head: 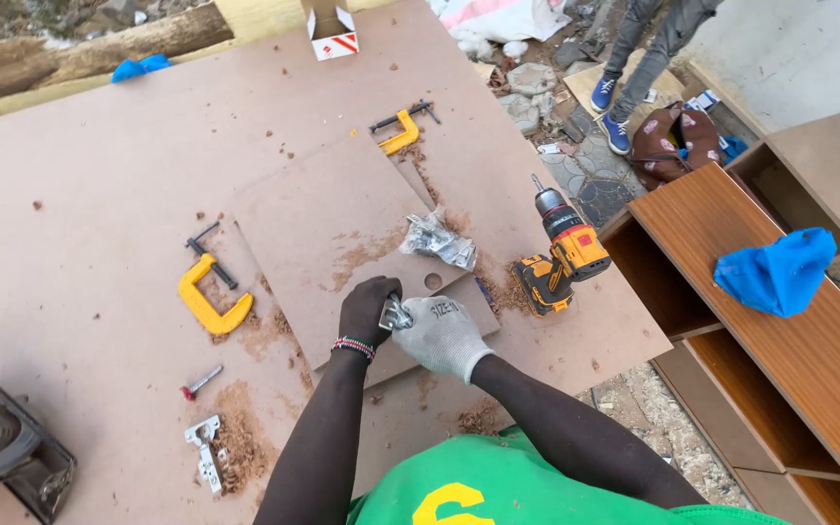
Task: The person unpacks metal hinges and screws, positions them on pre-drilled holes in a wooden board, and uses a cordless drill to fasten them. They repeat the process for multiple hinges on the same board, then attach a second board to test the hinge alignment.
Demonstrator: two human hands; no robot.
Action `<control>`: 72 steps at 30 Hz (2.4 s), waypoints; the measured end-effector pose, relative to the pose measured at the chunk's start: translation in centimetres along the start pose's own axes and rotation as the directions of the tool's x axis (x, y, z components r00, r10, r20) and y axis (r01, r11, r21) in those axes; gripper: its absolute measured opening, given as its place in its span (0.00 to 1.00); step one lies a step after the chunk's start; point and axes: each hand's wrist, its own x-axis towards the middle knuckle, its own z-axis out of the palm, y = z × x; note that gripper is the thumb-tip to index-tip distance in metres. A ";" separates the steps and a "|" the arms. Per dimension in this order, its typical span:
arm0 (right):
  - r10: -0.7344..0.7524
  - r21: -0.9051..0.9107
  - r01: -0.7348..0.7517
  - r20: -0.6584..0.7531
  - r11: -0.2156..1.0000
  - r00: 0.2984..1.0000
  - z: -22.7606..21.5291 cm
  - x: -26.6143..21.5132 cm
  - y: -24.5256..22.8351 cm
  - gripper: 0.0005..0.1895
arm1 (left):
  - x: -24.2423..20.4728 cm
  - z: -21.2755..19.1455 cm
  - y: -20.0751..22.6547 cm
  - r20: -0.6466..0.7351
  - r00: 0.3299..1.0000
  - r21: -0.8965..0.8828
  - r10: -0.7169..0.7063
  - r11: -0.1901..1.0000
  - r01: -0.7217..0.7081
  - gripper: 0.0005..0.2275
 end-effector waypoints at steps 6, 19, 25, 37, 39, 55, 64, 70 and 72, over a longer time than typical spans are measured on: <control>0.013 0.047 -0.013 0.007 0.999 1.000 1.3 1.0 0.7 0.19 | 0.8 0.5 -1.0 0.075 0.991 0.054 -0.107 0.993 0.103 0.09; 0.078 0.171 -0.078 0.004 0.982 0.997 4.9 4.9 1.5 0.22 | 2.3 -0.8 -2.0 0.015 0.952 0.007 -0.306 0.952 0.306 0.14; -0.434 0.406 0.459 -0.157 0.790 0.887 1.9 -4.7 -3.5 0.23 | 4.8 2.1 -19.0 -0.158 0.944 0.361 -0.289 0.873 0.328 0.18; -0.123 0.768 0.074 0.006 0.636 0.992 1.7 7.9 2.6 0.17 | -4.6 -2.1 -14.7 -0.111 0.724 -0.538 -0.681 0.653 0.532 0.18; -0.055 0.908 -0.114 0.148 0.402 0.987 5.0 12.5 7.2 0.24 | -5.5 -1.9 -18.8 -0.202 0.548 -0.677 -0.812 0.520 0.520 0.15; -0.031 0.514 -0.043 0.135 0.857 0.990 1.6 14.2 6.6 0.28 | -5.2 -0.3 -10.8 -0.502 0.562 -0.715 -0.658 0.681 0.159 0.10; -0.049 0.609 0.015 0.039 0.793 0.998 0.0 16.1 6.9 0.29 | 3.7 9.2 -10.8 -0.079 0.865 -0.876 -0.495 0.449 0.177 0.27; -0.053 0.681 0.098 -0.086 0.725 0.995 -3.0 13.4 5.7 0.24 | 2.1 7.6 -6.8 -0.192 0.927 -0.411 -0.323 0.884 0.223 0.31; -0.034 0.627 0.140 -0.178 0.766 0.984 -3.3 14.6 7.2 0.23 | 2.4 8.9 -7.0 -0.230 0.914 -0.292 -0.335 0.919 0.263 0.28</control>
